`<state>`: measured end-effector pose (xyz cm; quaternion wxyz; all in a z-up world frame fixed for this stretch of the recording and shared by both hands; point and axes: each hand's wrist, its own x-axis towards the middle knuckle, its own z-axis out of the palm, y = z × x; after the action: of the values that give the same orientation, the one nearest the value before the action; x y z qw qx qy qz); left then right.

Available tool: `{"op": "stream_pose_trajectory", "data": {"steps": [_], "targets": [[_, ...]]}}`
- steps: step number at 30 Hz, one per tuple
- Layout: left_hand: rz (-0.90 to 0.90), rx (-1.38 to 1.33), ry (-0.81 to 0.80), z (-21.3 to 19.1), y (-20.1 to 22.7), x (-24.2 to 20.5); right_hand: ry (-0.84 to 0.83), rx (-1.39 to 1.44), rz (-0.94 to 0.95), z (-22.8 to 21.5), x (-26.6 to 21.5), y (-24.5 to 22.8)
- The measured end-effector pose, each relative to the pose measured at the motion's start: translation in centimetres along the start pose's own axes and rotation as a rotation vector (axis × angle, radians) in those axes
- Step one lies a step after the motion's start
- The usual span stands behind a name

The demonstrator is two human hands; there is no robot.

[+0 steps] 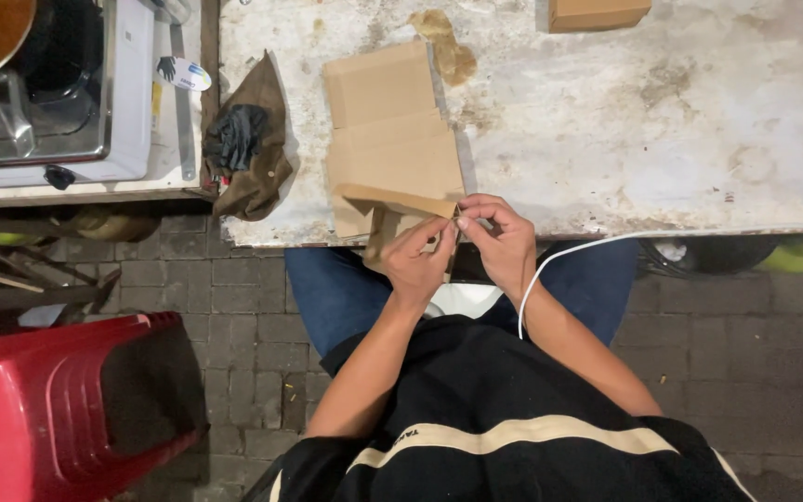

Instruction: The person assembles flat cardboard boxes by folding along pre-scored lines and interlocking tabs to form rectangular containers. They repeatedly pick up flat sheets, fold sides, and secure tabs, stacking completed boxes on the table.

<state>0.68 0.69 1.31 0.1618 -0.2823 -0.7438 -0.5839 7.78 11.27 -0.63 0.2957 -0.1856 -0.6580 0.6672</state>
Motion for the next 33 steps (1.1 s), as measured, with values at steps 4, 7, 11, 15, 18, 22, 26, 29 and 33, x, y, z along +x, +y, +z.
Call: {"op": "stream_pose_trajectory", "data": {"steps": [4, 7, 11, 15, 18, 22, 26, 29, 33], "targets": [[0.080, -0.010, 0.019, -0.4, 0.3, 0.3, 0.008, -0.076, -0.037, 0.5, 0.1, -0.9], [0.119, -0.001, 0.035, -0.5, -0.5, 0.0, 0.005, -0.116, -0.073, 1.0, 0.2, -1.1], [0.179, 0.012, 0.025, -1.3, -0.7, 0.1, -0.045, -0.175, -0.119, 1.0, 0.4, -0.9], [0.261, 0.006, 0.006, -2.5, -0.6, 0.5, -0.153, -0.143, -0.140, 0.8, 0.6, -0.5], [0.256, 0.030, 0.029, -2.5, -2.1, -0.5, -0.234, -0.192, -0.170, 1.2, 0.7, -1.0], [0.029, -0.121, -0.028, -3.3, -0.7, 0.0, -0.193, -0.195, -0.159, 1.9, 0.4, -0.5], [-0.399, -0.527, -0.138, -2.9, -3.0, -1.5, -0.136, -0.054, -0.077, 2.4, 0.6, 0.8], [-0.486, -0.605, -0.191, -3.3, -3.0, -1.3, -0.201, -0.272, -0.238, 2.8, 1.3, -0.7], [-0.045, -0.091, 0.130, -5.1, -2.1, 0.6, -0.170, -0.499, -0.445, 1.7, 2.0, -0.6]]}}
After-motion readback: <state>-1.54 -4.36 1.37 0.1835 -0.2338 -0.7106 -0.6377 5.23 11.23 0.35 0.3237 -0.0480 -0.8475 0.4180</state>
